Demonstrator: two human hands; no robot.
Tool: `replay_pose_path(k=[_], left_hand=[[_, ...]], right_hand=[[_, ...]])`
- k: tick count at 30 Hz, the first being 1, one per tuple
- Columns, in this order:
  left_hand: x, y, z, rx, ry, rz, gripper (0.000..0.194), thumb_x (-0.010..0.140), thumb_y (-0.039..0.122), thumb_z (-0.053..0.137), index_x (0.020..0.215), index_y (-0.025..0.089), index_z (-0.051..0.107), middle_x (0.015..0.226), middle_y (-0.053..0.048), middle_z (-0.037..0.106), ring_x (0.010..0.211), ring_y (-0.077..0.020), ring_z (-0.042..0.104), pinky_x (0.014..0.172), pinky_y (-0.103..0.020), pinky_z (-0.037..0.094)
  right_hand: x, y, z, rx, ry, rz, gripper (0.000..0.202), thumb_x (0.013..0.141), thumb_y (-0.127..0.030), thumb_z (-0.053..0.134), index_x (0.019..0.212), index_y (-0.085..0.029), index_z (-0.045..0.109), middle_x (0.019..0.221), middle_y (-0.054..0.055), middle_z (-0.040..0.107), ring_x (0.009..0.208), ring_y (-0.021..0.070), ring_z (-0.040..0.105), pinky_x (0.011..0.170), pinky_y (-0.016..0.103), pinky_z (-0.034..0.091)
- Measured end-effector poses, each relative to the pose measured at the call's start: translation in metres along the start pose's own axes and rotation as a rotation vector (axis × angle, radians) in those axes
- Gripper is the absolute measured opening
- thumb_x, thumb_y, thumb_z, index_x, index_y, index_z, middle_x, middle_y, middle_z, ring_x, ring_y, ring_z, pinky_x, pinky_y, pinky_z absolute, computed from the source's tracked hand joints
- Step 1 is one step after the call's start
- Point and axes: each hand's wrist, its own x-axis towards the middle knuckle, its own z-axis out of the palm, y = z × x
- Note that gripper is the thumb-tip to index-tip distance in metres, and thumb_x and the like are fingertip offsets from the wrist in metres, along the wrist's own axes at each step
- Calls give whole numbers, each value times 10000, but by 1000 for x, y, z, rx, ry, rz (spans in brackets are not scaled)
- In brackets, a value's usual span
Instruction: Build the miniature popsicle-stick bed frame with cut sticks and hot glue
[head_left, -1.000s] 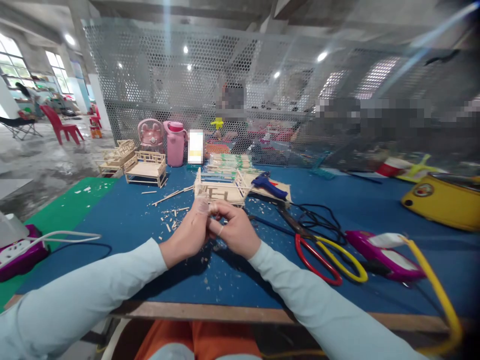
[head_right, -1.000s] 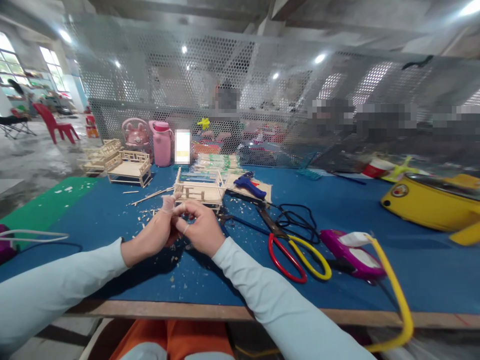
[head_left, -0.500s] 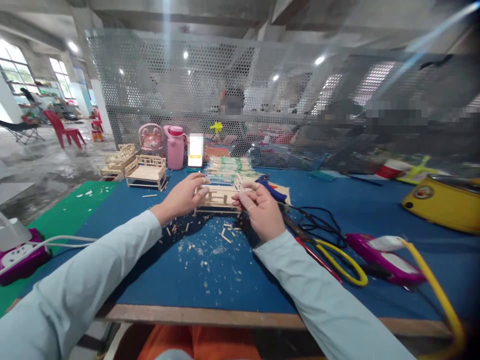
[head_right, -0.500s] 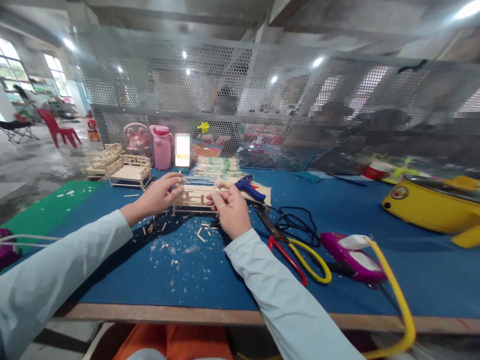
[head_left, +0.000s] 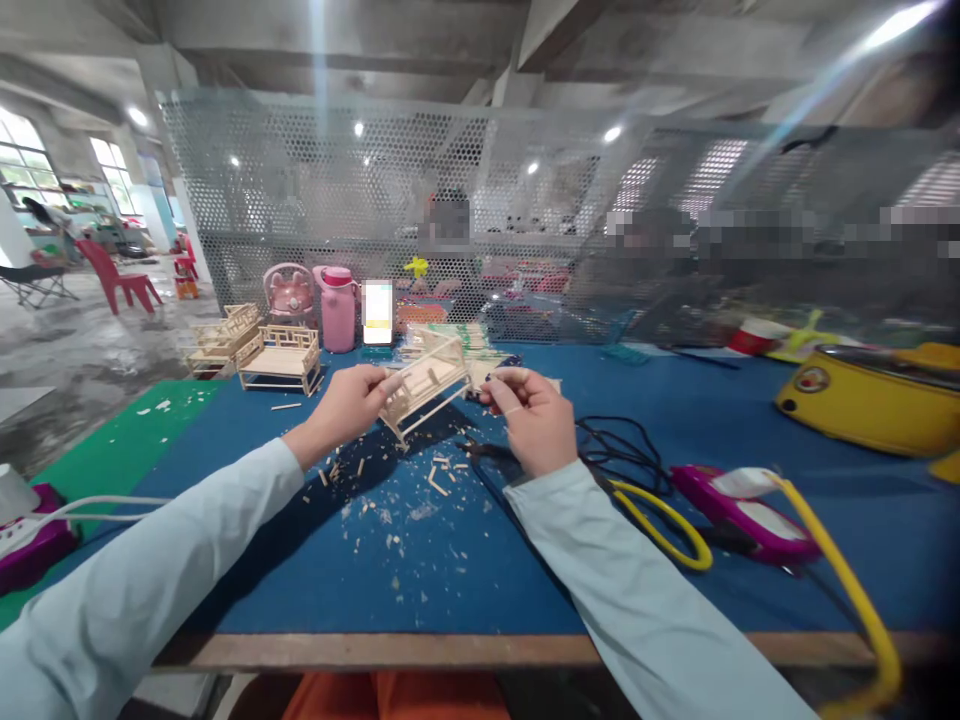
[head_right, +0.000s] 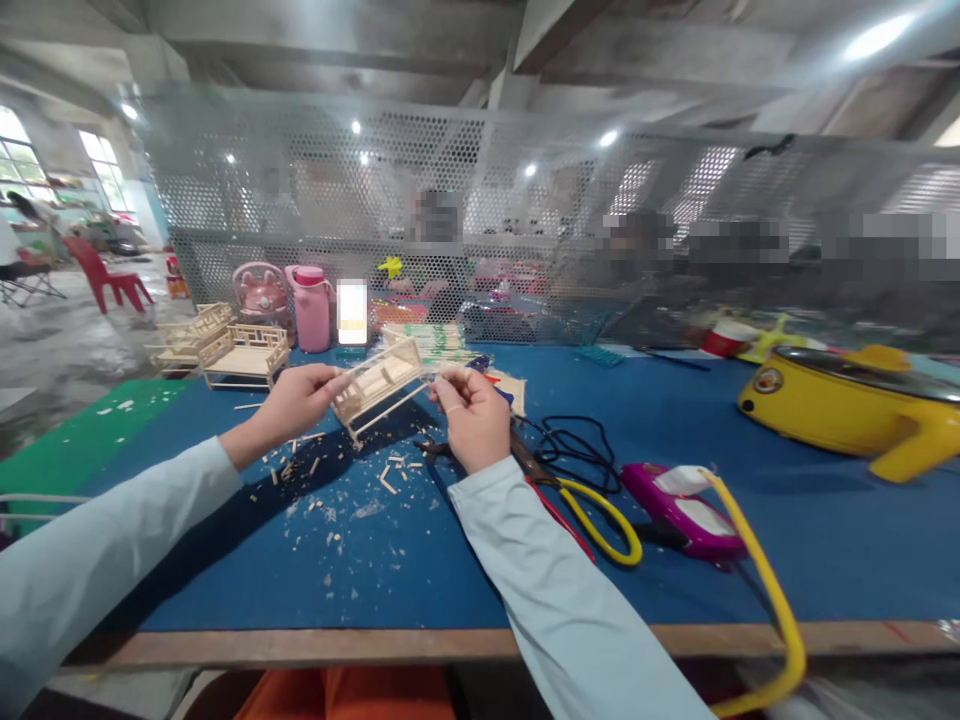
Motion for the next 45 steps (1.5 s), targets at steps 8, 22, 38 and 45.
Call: replay_pose_path(k=[8,22,38,45], left_hand=[[-29,17,-1,-229,69,-129,344,844,379,433,618,151,555,537,28,463,539,-93,398,538,-217,315],[-30,20,1,-203,80,-33,315,856,330,445,642,149,588,606,8,541,606,-101,451,581,-218,335],[-31,22,2,-232,54,-32,276,857,329,439,806,173,662,759,-22,661,704,-129,541,665,-244,405],[-29,28,0,-248,6,-45,292,860,321,421,729,163,629,734,-9,646,710,-133,536,657,-239,384]], right_hand=[[-32,-23,17,-198,-161,-256,118,792,-295,556,870,-228,615,795,13,686,737,166,647,739,315,497],[-37,-19,41,-460,-83,-337,159,763,-300,579,776,-213,711,732,19,698,616,147,595,603,261,439],[-38,-17,43,-448,-42,-213,229,736,-373,571,776,-219,736,540,-16,625,473,111,493,514,233,390],[-38,-17,43,-465,-28,-232,247,734,-372,572,796,-203,741,450,-36,500,441,99,436,490,223,358]])
